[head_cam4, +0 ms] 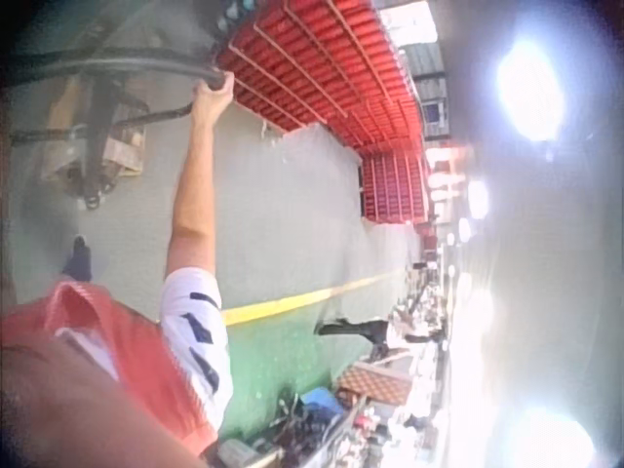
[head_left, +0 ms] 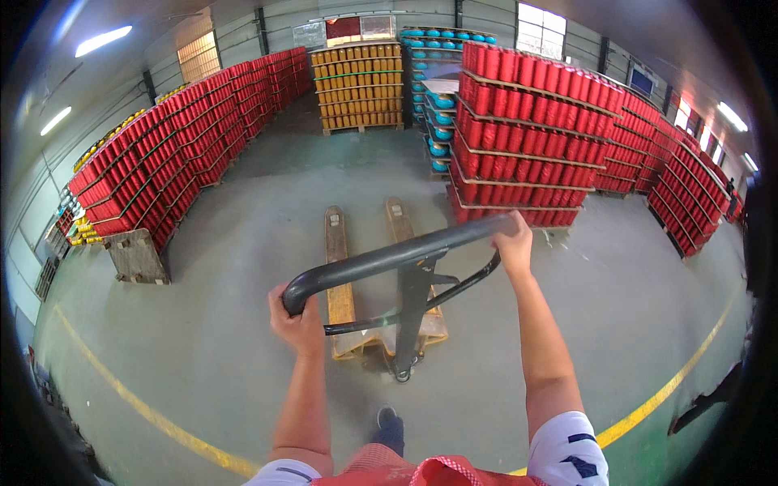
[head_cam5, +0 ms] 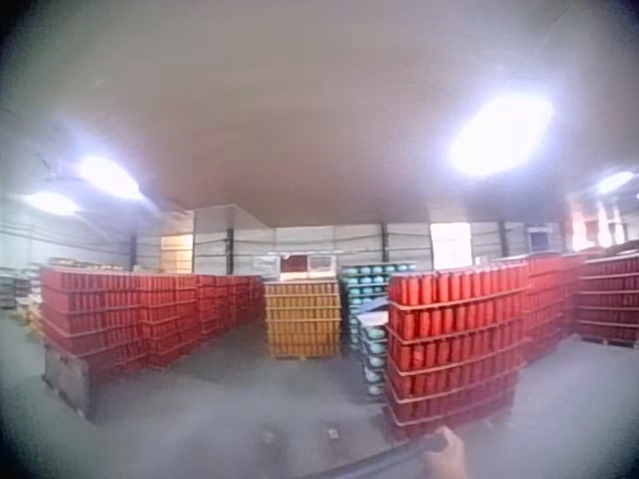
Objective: The person operates a manual pallet jack to lift and move a pallet stacked with red cylindrical items through a warehouse aisle. They navigate between rows of similar pallets, reposition the load, and continue moving it toward another area.
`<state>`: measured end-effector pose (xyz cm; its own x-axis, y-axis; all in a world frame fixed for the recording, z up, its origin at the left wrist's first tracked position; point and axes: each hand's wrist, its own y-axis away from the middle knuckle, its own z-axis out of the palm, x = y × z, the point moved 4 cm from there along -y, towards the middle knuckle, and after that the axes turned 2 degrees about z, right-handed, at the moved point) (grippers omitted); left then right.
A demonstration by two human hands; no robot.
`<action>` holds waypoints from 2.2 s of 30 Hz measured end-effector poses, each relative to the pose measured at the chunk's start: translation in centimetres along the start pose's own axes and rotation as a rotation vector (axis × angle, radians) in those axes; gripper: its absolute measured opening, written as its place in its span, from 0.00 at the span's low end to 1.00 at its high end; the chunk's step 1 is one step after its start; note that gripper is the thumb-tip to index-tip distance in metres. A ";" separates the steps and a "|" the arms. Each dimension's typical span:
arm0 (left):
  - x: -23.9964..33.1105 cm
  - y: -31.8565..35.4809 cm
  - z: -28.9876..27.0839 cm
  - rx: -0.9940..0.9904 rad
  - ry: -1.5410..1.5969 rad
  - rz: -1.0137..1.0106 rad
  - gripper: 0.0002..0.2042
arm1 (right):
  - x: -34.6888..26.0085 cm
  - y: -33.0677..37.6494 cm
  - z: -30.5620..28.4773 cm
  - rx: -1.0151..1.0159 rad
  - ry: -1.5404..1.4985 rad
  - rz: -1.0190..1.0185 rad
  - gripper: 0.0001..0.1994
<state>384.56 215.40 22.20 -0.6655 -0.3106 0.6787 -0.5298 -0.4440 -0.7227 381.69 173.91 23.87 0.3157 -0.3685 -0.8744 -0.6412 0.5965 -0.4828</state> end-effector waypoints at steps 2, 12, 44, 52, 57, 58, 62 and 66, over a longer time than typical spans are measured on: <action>-4.7 -4.5 3.9 0.014 0.067 -0.080 0.11 | 2.1 -3.8 3.8 -0.012 0.027 -0.088 0.07; -24.4 -18.0 23.4 -0.101 0.125 -0.236 0.08 | 14.4 -24.4 21.0 -0.058 -0.209 -0.126 0.13; -89.0 -66.4 94.5 -0.065 -0.018 -0.033 0.10 | 52.0 -95.3 77.6 0.049 -0.236 -0.163 0.12; -104.8 -75.9 112.2 -0.185 0.189 -0.234 0.10 | 59.3 -111.8 88.6 0.098 -0.149 -0.206 0.12; -110.6 -79.0 125.5 -0.241 0.165 -0.214 0.12 | 67.0 -122.6 90.6 0.157 -0.278 -0.183 0.15; -111.7 -79.0 128.5 -0.246 0.099 -0.155 0.13 | 69.0 -124.6 90.1 0.241 -0.101 -0.070 0.17; -111.9 -80.3 134.9 -0.289 -0.008 -0.117 0.11 | 70.5 -135.7 93.8 0.260 0.234 -0.037 0.16; -117.1 -81.0 140.1 -0.393 0.030 -0.298 0.15 | 79.8 -147.6 98.5 -0.035 -0.294 -0.055 0.15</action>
<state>579.10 169.96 19.60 -0.4664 -0.1911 0.8637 -0.8539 -0.1576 -0.4960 570.38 126.69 20.60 0.5368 -0.1741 -0.8256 -0.6394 0.5544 -0.5327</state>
